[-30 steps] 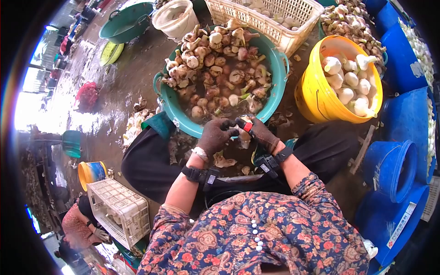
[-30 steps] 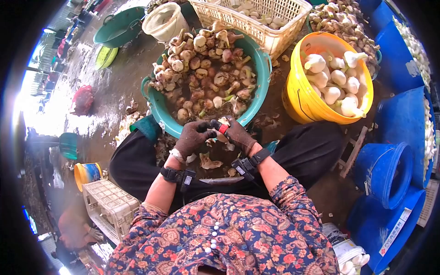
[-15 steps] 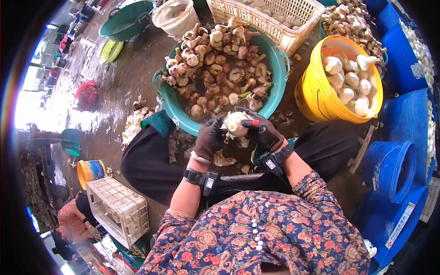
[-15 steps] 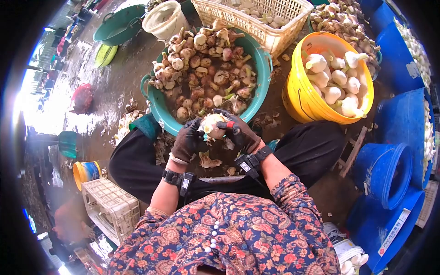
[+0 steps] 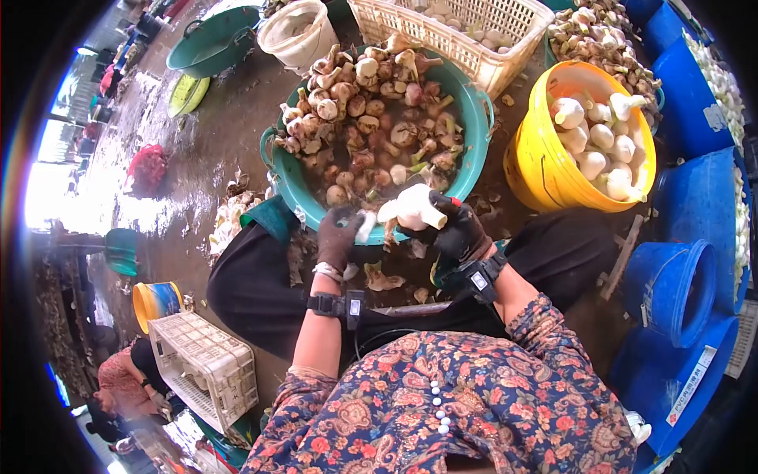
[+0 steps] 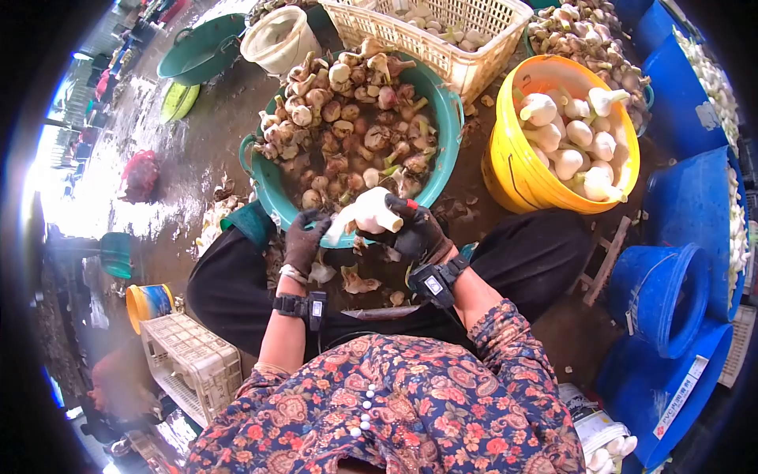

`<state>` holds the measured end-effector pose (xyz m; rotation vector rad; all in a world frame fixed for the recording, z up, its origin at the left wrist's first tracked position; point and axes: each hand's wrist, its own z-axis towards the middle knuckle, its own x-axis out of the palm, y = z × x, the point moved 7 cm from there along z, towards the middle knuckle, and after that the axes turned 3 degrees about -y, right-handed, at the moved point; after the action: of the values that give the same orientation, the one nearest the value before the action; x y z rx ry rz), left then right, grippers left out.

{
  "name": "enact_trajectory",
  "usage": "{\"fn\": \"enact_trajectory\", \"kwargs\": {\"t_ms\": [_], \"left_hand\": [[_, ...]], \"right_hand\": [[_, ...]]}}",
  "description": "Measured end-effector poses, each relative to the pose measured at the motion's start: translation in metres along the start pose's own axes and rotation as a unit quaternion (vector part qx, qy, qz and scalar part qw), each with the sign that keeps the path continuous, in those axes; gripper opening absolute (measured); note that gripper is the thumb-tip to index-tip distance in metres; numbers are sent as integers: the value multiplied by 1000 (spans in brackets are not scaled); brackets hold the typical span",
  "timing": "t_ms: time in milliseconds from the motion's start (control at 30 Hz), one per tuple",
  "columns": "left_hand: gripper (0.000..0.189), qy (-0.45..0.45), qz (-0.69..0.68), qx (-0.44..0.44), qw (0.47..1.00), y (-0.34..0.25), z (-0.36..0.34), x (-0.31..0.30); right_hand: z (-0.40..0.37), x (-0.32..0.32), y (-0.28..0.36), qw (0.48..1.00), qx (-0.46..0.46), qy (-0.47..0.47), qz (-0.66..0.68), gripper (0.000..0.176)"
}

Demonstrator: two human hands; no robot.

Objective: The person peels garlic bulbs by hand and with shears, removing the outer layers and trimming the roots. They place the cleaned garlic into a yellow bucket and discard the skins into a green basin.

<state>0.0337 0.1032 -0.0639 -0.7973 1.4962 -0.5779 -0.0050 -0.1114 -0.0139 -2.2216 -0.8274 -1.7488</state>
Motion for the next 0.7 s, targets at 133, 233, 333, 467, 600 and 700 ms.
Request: {"fn": "enact_trajectory", "kwargs": {"t_ms": [133,233,333,467,600,700], "left_hand": [[41,-28,-194,49,979,-79,-20,5],[42,148,-205,33,967,-107,-29,29],[35,165,-189,11,968,-112,-30,27],[32,170,-324,-98,926,-71,-25,26],[27,38,-310,-89,946,-86,-30,0],[29,73,-121,36,989,-102,-35,6]], "right_hand": [[-2,-7,10,959,-131,-33,-249,46],[5,5,11,889,-178,-15,-422,43],[5,-22,2,959,-1,-86,-269,38],[11,-28,-6,965,0,-45,-259,37],[16,-38,2,952,-15,-65,-297,41],[12,-34,0,937,-23,-86,-337,46]]}}
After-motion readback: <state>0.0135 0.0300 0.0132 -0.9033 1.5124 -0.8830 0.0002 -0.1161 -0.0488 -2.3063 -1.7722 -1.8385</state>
